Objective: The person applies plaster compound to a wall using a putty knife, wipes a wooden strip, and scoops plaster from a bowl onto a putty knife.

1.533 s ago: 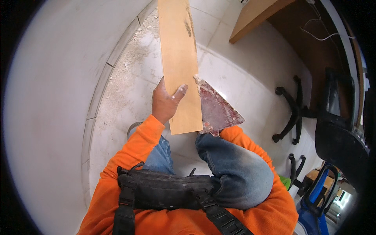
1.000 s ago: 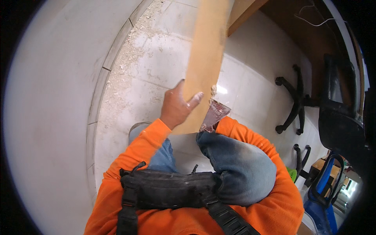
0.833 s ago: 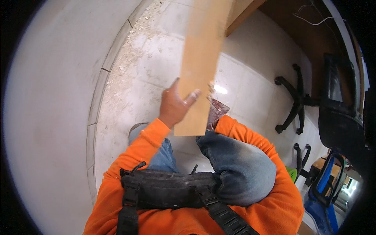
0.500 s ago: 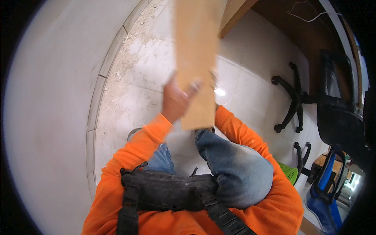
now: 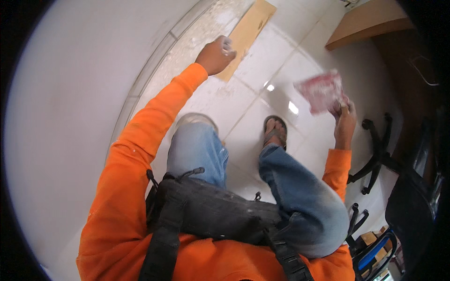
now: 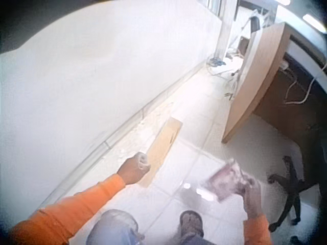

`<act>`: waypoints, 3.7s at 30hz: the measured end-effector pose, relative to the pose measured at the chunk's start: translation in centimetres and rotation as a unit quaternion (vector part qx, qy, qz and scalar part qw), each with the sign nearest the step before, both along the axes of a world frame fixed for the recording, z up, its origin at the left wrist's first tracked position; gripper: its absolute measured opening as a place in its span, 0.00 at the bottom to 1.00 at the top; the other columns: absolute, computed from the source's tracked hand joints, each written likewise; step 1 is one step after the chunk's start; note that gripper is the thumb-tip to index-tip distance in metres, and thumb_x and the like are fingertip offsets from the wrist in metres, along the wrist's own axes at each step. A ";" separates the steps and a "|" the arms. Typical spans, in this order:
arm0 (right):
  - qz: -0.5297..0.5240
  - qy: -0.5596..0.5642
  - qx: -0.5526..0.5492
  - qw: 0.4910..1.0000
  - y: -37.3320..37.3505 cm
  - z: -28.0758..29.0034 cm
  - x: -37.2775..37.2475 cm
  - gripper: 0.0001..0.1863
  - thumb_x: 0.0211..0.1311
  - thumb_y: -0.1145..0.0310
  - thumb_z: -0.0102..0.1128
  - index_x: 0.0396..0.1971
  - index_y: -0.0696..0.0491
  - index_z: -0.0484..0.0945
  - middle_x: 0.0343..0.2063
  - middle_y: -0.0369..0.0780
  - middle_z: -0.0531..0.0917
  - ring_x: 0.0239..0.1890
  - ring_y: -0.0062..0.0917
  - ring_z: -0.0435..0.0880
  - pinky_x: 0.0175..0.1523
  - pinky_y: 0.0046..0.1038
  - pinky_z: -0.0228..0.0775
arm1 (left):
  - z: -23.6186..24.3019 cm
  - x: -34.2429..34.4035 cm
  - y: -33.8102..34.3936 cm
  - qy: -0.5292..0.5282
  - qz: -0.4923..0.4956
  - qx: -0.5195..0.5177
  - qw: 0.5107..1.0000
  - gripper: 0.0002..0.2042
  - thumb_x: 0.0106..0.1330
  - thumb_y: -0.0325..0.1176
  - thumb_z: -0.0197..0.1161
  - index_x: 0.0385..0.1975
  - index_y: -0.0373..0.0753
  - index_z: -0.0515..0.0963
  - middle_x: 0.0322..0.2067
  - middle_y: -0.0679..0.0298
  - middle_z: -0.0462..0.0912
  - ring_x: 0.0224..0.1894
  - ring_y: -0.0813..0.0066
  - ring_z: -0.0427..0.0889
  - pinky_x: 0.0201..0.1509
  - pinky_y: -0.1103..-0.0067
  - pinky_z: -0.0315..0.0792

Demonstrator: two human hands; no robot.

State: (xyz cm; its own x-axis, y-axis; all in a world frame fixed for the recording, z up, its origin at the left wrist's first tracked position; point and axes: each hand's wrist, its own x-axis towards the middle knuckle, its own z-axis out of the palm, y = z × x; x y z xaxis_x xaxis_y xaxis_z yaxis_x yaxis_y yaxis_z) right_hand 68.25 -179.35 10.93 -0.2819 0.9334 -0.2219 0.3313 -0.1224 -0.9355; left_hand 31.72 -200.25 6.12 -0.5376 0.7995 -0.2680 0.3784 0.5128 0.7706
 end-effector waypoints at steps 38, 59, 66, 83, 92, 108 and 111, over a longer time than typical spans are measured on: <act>0.483 -0.408 0.325 0.703 -17.8 1.0 -10.0 0.13 0.49 0.67 0.54 0.36 0.54 0.75 0.26 0.46 0.78 0.30 0.39 0.80 0.33 0.38 0.74 | 0.6 -1.7 -13.9 -0.399 0.132 0.064 0.905 0.19 0.67 0.39 0.53 0.51 0.30 0.68 0.44 0.55 0.78 0.45 0.65 0.79 0.50 0.74 0.75; 0.393 -0.240 0.287 0.840 -20.6 1.0 -15.3 0.17 0.55 0.59 0.53 0.25 0.60 0.77 0.19 0.52 0.78 0.24 0.46 0.78 0.34 0.43 0.71 | -2.6 3.2 -9.0 -0.200 0.017 -0.026 0.979 0.38 0.61 0.60 0.49 0.59 0.31 0.62 0.55 0.43 0.70 0.59 0.54 0.67 0.64 0.73 0.58; 0.361 -0.163 0.243 0.886 -22.5 0.8 -13.2 0.15 0.56 0.61 0.52 0.32 0.57 0.79 0.26 0.51 0.80 0.29 0.45 0.79 0.38 0.41 0.71 | -1.8 4.0 -7.7 0.022 -0.177 -0.114 0.977 0.42 0.62 0.61 0.46 0.58 0.21 0.58 0.56 0.41 0.67 0.62 0.53 0.63 0.67 0.74 0.51; 0.398 -0.150 0.281 0.860 -23.0 0.5 -12.9 0.15 0.59 0.61 0.50 0.37 0.54 0.80 0.32 0.47 0.81 0.33 0.40 0.80 0.39 0.37 0.72 | -4.0 3.5 -6.5 -0.070 -0.016 -0.063 0.995 0.42 0.59 0.66 0.46 0.38 0.20 0.75 0.41 0.36 0.77 0.47 0.53 0.75 0.55 0.72 0.64; 0.408 -0.227 0.297 0.833 -22.4 1.3 -11.9 0.12 0.57 0.61 0.52 0.29 0.55 0.78 0.23 0.47 0.77 0.29 0.40 0.78 0.34 0.40 0.70 | -4.8 3.3 -6.2 -0.099 0.015 -0.091 0.991 0.42 0.58 0.66 0.48 0.42 0.21 0.75 0.45 0.38 0.76 0.48 0.54 0.75 0.55 0.72 0.63; 0.257 -0.211 0.283 0.900 -20.0 -0.6 -16.0 0.15 0.53 0.61 0.54 0.20 0.58 0.79 0.18 0.52 0.79 0.23 0.45 0.80 0.34 0.42 0.73 | -4.1 4.0 -6.5 -0.459 0.113 0.063 0.879 0.26 0.69 0.51 0.44 0.51 0.32 0.71 0.47 0.56 0.77 0.45 0.66 0.77 0.51 0.75 0.72; 0.410 -0.157 0.312 0.843 -24.3 -0.1 -16.3 0.16 0.56 0.59 0.51 0.24 0.56 0.78 0.18 0.50 0.79 0.23 0.45 0.79 0.33 0.43 0.71 | -3.1 4.2 -6.1 -0.381 0.129 0.019 0.915 0.28 0.66 0.52 0.51 0.52 0.31 0.70 0.48 0.58 0.76 0.45 0.69 0.76 0.48 0.76 0.71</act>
State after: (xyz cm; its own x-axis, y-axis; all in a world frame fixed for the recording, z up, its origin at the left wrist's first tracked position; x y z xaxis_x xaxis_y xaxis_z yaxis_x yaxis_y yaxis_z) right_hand 51.98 -203.69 10.79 -0.9072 0.4171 0.0554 0.3095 0.7508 -0.5836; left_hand 35.93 -206.33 3.02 -0.3790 0.6885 -0.6183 -0.4059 0.4767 0.7797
